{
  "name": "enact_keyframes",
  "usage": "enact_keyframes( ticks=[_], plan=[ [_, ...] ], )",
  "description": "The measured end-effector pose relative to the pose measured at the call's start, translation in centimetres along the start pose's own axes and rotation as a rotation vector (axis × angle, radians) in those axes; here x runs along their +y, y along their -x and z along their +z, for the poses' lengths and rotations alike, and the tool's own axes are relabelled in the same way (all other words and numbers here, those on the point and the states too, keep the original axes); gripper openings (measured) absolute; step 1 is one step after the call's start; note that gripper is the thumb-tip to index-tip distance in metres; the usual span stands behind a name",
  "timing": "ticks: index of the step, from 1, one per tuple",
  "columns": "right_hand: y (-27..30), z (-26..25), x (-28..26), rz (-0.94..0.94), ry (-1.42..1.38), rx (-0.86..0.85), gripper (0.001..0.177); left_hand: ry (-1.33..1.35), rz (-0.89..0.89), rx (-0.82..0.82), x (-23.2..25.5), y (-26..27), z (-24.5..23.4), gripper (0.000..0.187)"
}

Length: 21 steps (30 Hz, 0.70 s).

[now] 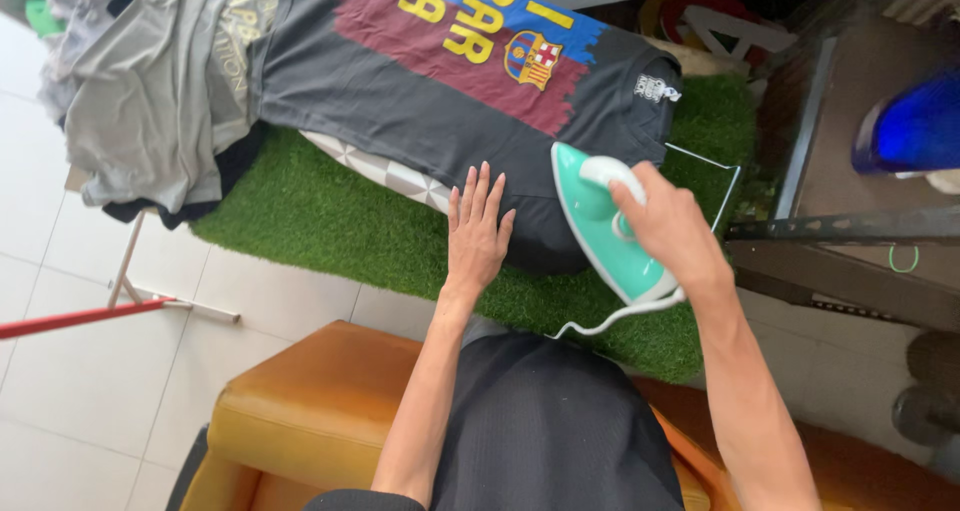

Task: The person irons a gray t-shirt on an ironing board, then hangs it on a nearby rack. They then pick up a black t-shirt, place it on the ironing board, and iron it.

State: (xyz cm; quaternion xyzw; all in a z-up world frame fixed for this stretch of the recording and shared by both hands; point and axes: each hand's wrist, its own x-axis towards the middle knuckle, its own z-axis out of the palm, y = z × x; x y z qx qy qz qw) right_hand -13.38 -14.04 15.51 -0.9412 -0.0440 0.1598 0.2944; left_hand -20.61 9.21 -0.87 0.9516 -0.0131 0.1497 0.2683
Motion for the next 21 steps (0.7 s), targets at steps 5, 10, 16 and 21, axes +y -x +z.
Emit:
enact_keyframes(
  ticks=[5,10,16,21],
  plan=[
    [-2.5,-0.4,-0.2,0.096,-0.062,-0.015,0.048,0.138,-0.183,0.245,1.5,2.1,0.9,0.056],
    [-0.7,0.6,-0.6,0.0,0.053,-0.021,0.048,0.793,-0.552,0.397,3.0,4.4,3.7,0.074],
    [5.9,2.8,-1.2,0.04,0.004,-0.215,0.044,1.177,-0.779,0.126,1.3,5.5,5.5,0.051],
    [5.8,1.9,-0.5,-0.021,-0.125,-0.195,0.046,1.136,-0.741,0.237,1.1,6.3,5.6,0.034]
  ],
)
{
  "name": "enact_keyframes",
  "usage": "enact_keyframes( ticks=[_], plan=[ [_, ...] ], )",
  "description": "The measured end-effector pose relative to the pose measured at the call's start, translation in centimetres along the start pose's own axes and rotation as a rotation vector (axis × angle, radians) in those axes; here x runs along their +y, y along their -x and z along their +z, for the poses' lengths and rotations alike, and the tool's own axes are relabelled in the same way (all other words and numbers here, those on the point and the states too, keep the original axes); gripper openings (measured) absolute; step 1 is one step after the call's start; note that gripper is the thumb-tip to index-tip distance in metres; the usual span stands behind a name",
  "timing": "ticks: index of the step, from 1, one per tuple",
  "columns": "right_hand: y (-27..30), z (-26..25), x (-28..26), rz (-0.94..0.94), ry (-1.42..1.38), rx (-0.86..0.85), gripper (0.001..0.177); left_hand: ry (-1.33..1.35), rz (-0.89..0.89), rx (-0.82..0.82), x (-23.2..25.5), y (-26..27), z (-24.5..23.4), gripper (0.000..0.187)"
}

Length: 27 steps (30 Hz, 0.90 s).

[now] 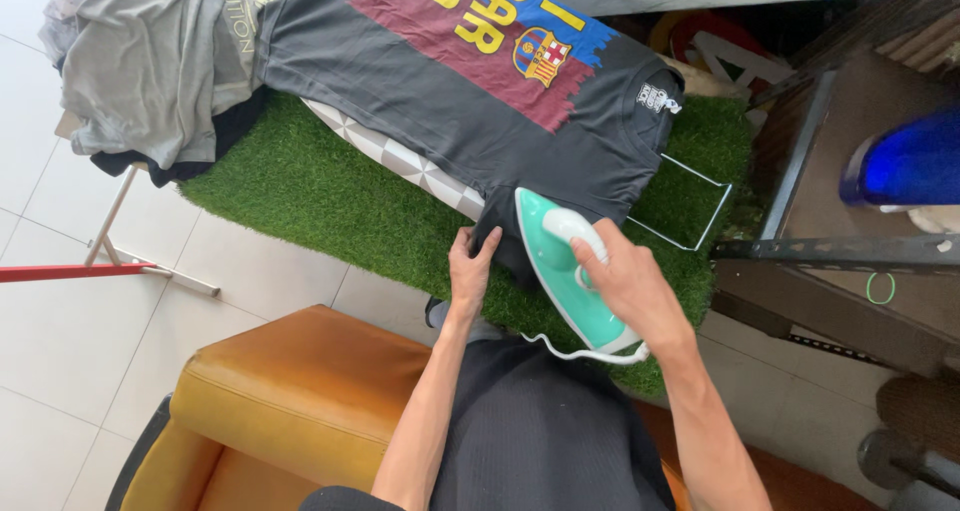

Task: The person irons a gray t-shirt on an ironing board, then hangs it on a nearby rack. They then pick up a black t-shirt, place it on the ironing board, and iron it.

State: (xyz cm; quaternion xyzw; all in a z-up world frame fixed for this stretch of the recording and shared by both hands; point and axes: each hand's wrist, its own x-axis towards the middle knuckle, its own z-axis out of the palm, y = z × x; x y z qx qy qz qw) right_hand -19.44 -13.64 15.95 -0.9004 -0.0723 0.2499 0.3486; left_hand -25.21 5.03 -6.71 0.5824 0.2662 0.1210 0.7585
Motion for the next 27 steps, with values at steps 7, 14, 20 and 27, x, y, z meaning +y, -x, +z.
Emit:
enact_keyframes(
  ticks=[7,14,20,27],
  plan=[
    [-3.2,-2.9,-0.3,0.189,-0.064,0.067,0.046,0.002,-0.008,0.106,-0.8,1.9,-0.5,0.032],
    [-1.6,0.6,0.0,0.06,0.099,0.099,0.047,0.083,0.11,0.216,-1.9,1.9,-0.3,0.036],
    [2.8,3.2,0.7,-0.027,0.053,0.046,0.044,0.526,-0.373,-0.063,-2.2,2.1,-0.4,0.054],
    [2.0,1.0,2.2,0.16,-0.204,0.105,0.038,0.336,-0.34,-0.196,-4.5,3.2,0.0,0.049]
  ],
)
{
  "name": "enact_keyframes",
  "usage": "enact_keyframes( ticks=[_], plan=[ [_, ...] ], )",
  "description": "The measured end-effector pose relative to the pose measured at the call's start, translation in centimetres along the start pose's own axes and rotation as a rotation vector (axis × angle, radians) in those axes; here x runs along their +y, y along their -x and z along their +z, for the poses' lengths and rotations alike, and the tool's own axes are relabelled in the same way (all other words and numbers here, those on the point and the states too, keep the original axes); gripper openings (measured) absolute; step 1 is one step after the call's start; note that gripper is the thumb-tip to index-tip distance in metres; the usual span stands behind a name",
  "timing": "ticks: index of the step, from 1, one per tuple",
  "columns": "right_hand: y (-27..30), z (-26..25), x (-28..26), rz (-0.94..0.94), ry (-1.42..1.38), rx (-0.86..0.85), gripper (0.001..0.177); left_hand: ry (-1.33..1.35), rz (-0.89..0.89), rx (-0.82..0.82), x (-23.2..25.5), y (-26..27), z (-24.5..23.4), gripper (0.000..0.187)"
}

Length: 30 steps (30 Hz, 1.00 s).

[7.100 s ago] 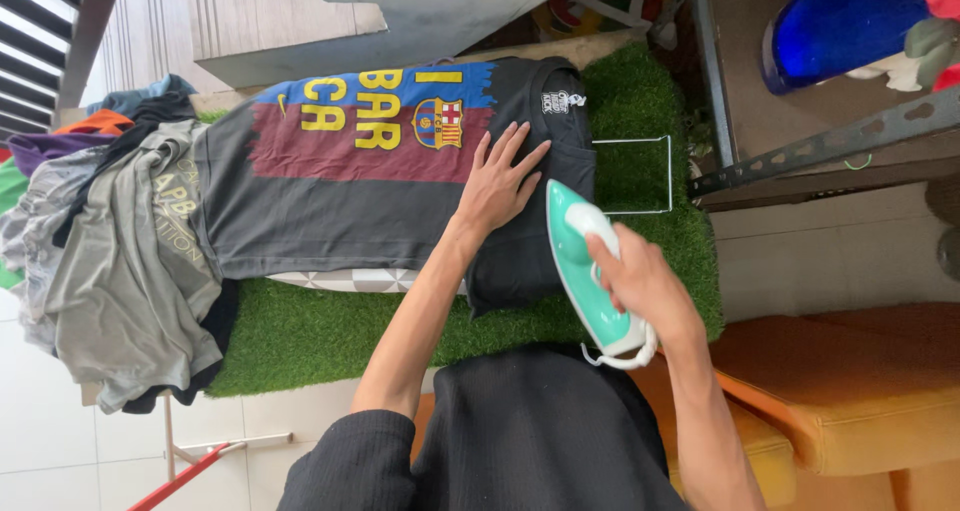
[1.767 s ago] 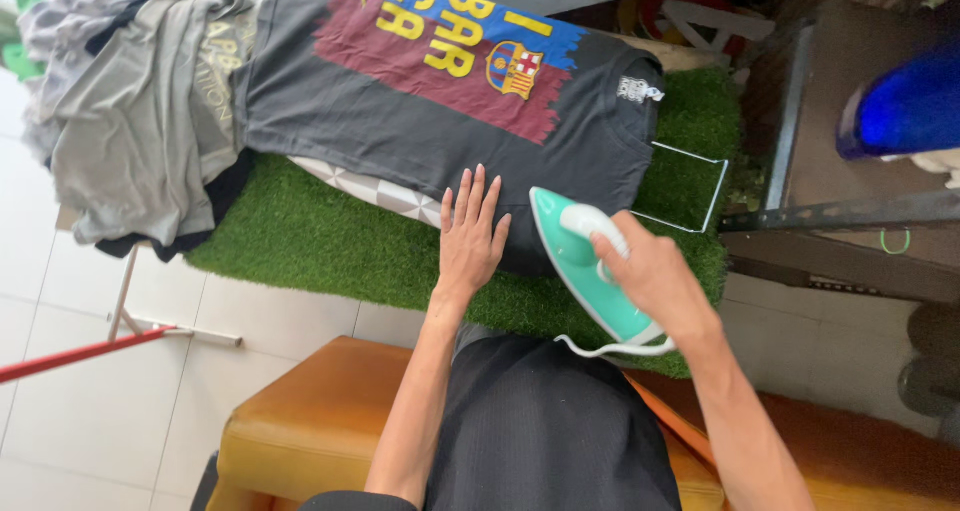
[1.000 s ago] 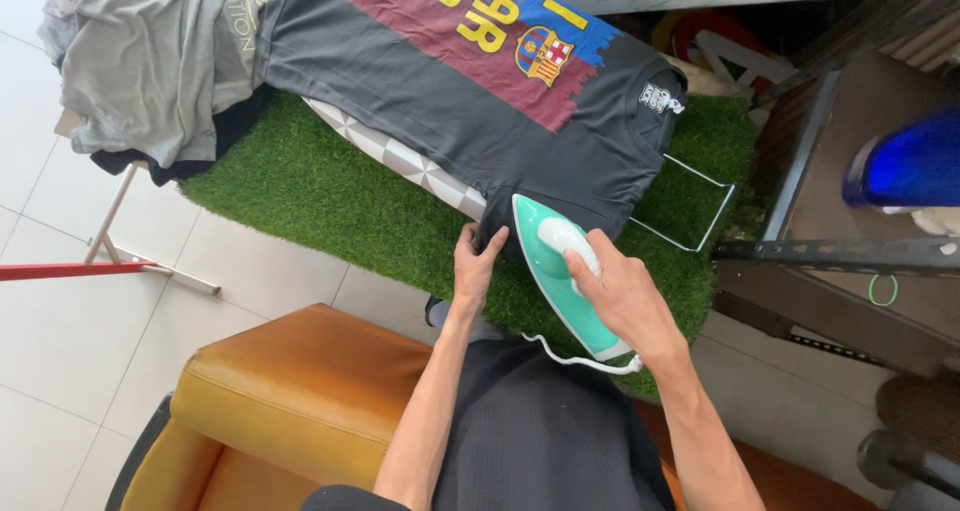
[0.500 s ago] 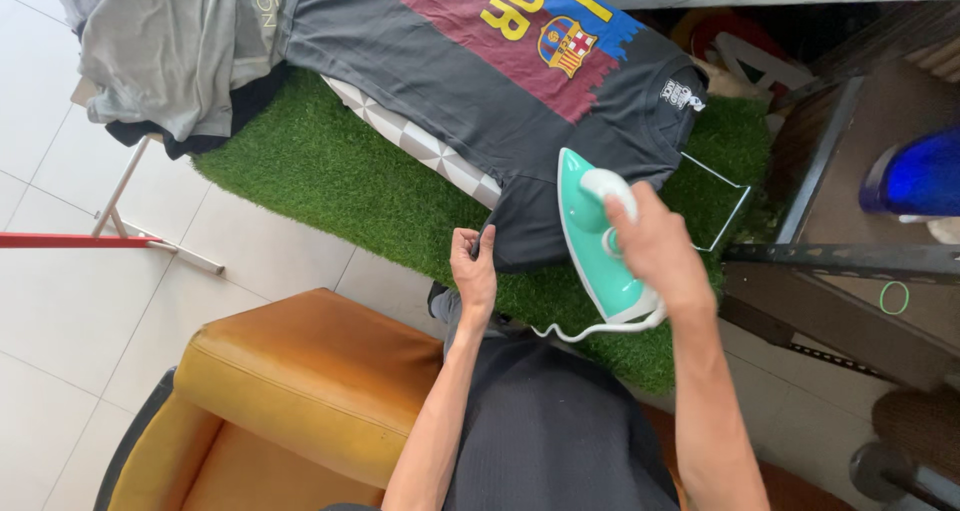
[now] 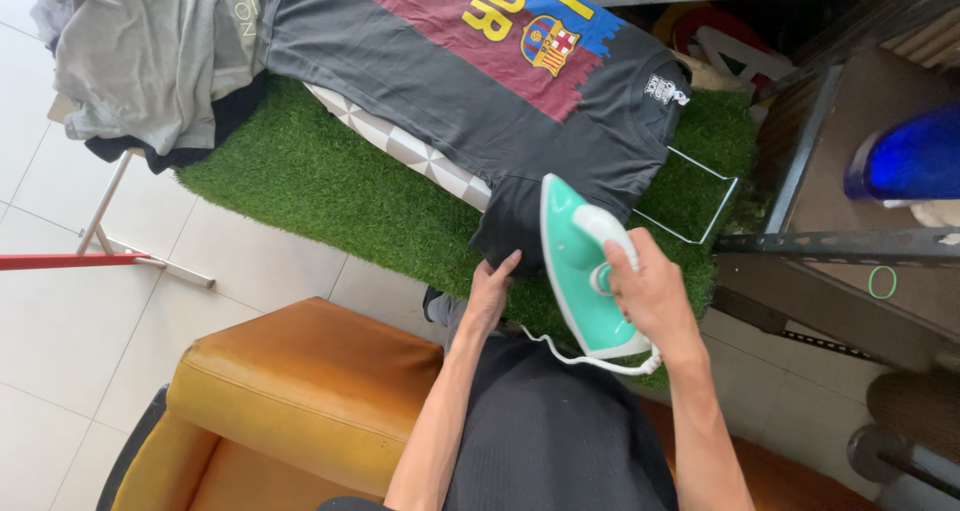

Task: The person irons a gray t-shirt on an ironing board, then hangs it on a nearby rack. They then pick up a black t-shirt, place it on the ironing board, and iron it.

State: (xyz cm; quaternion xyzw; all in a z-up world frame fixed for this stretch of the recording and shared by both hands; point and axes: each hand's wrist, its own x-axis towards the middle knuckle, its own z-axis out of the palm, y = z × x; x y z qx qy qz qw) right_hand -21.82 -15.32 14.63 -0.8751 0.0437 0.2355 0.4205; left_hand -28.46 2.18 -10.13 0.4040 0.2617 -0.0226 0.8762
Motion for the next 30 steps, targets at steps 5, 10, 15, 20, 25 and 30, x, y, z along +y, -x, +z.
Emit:
enact_keyframes(
  ticks=[5,10,15,20,25,30],
  plan=[
    [-1.5,-1.8,-0.1,-0.001,0.034,0.115,0.036,0.02,0.195,0.069,-0.6,1.2,0.3,0.048],
    [-0.9,-1.9,0.0,0.049,0.082,0.094,0.039,-0.057,0.121,0.167,-0.9,2.7,1.5,0.052],
    [0.0,-2.0,0.7,0.066,0.083,0.034,0.042,-0.133,0.119,0.208,-1.2,2.6,2.1,0.055],
    [-3.0,-3.8,1.1,0.046,0.08,0.149,0.04,-0.177,0.188,0.222,-0.6,3.1,2.5,0.055],
    [-6.4,-5.9,1.5,0.034,-0.024,0.256,0.041,-0.105,0.143,0.2,-0.2,3.6,3.0,0.05],
    [-5.8,-5.4,1.8,0.027,-0.01,0.225,0.041,-0.086,0.098,0.191,0.2,3.6,3.2,0.051]
  ],
)
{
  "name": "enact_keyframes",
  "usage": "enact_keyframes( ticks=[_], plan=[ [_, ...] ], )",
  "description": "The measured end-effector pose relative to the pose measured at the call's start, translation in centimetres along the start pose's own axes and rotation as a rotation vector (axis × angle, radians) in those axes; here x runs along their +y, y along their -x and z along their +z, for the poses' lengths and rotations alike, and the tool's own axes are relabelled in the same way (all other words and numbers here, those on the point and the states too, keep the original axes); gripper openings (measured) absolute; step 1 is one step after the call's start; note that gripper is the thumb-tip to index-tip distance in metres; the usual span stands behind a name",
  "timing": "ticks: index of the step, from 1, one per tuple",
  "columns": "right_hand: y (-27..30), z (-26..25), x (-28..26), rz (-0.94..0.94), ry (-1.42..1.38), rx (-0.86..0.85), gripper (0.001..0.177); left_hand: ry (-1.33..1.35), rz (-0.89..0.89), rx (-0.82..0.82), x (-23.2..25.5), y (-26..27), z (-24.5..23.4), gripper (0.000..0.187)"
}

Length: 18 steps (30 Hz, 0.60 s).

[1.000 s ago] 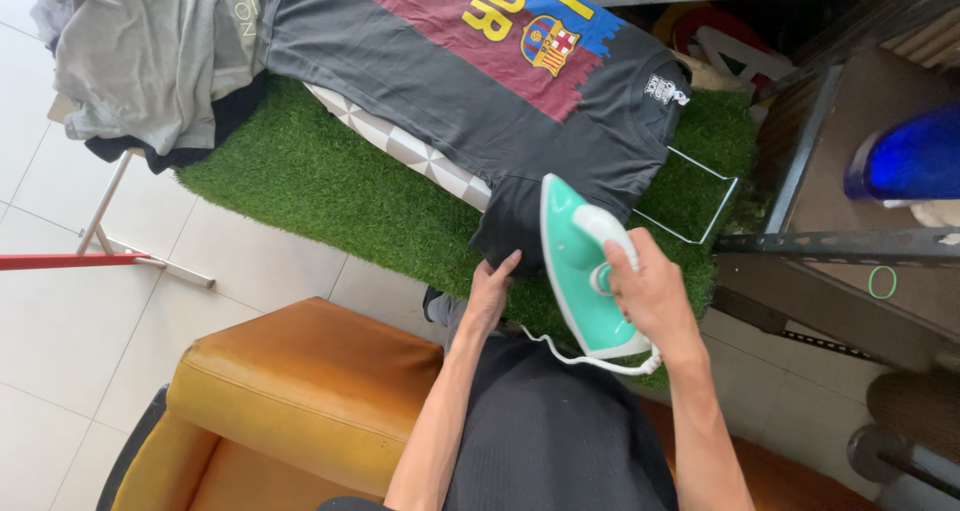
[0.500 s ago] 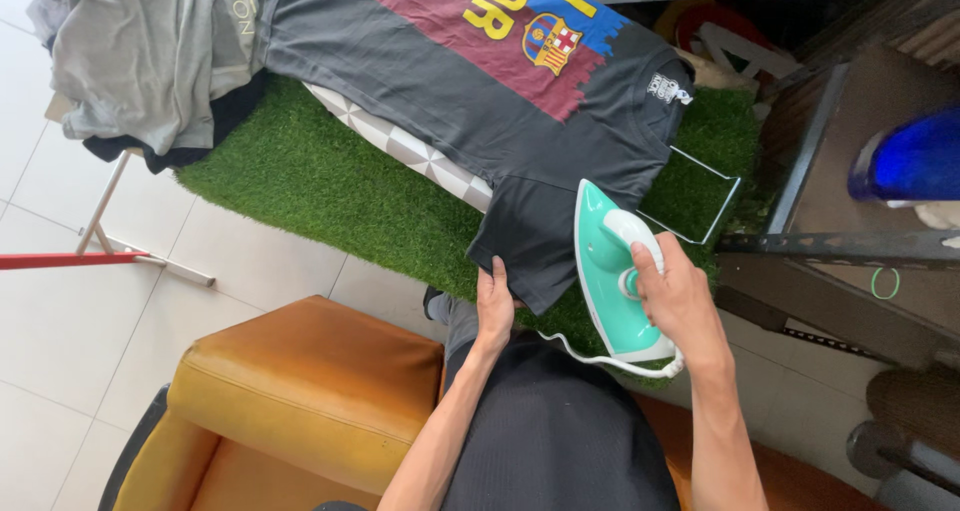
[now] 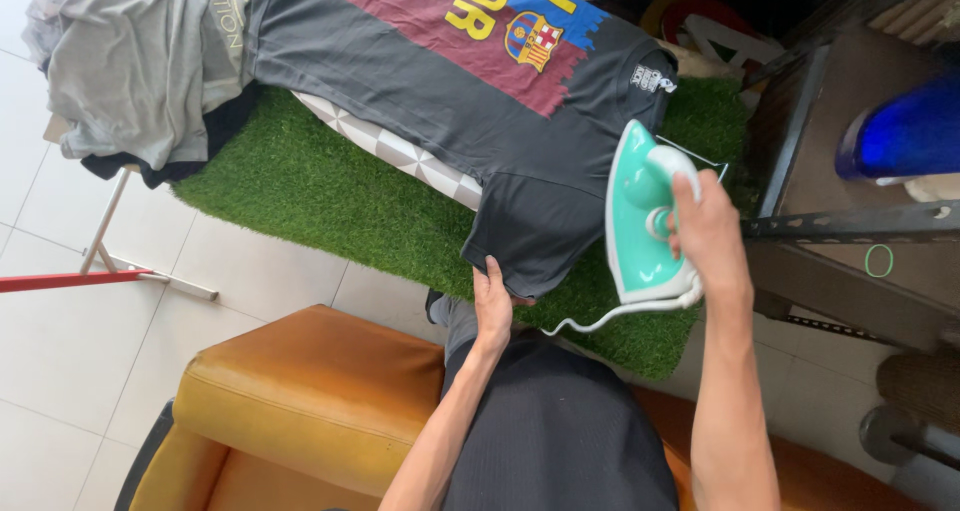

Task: The person irons a gray t-shirt on an ironing board, then hangs it on a nearby rack. They then pick up a black t-shirt, place it on the ironing board, and iron it.

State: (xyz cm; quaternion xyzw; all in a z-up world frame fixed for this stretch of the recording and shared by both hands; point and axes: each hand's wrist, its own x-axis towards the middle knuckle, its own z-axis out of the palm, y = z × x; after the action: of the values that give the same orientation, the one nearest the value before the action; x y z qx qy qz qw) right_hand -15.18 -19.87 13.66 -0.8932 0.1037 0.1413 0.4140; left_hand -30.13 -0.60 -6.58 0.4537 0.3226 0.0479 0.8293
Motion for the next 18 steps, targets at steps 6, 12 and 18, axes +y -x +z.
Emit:
enact_keyframes(
  ticks=[6,12,18],
  plan=[
    [6.6,2.6,1.0,-0.043,0.085,-0.128,0.044,-0.156,-0.018,-0.139,1.1,-0.2,-1.2,0.062],
    [6.4,1.6,0.0,0.014,0.163,-0.158,0.047,-0.269,-0.108,-0.159,0.8,-0.3,-2.5,0.053],
    [5.3,0.5,-1.7,0.045,0.075,-0.18,0.043,-0.185,-0.1,-0.149,-0.5,-0.2,-2.6,0.042]
  ],
)
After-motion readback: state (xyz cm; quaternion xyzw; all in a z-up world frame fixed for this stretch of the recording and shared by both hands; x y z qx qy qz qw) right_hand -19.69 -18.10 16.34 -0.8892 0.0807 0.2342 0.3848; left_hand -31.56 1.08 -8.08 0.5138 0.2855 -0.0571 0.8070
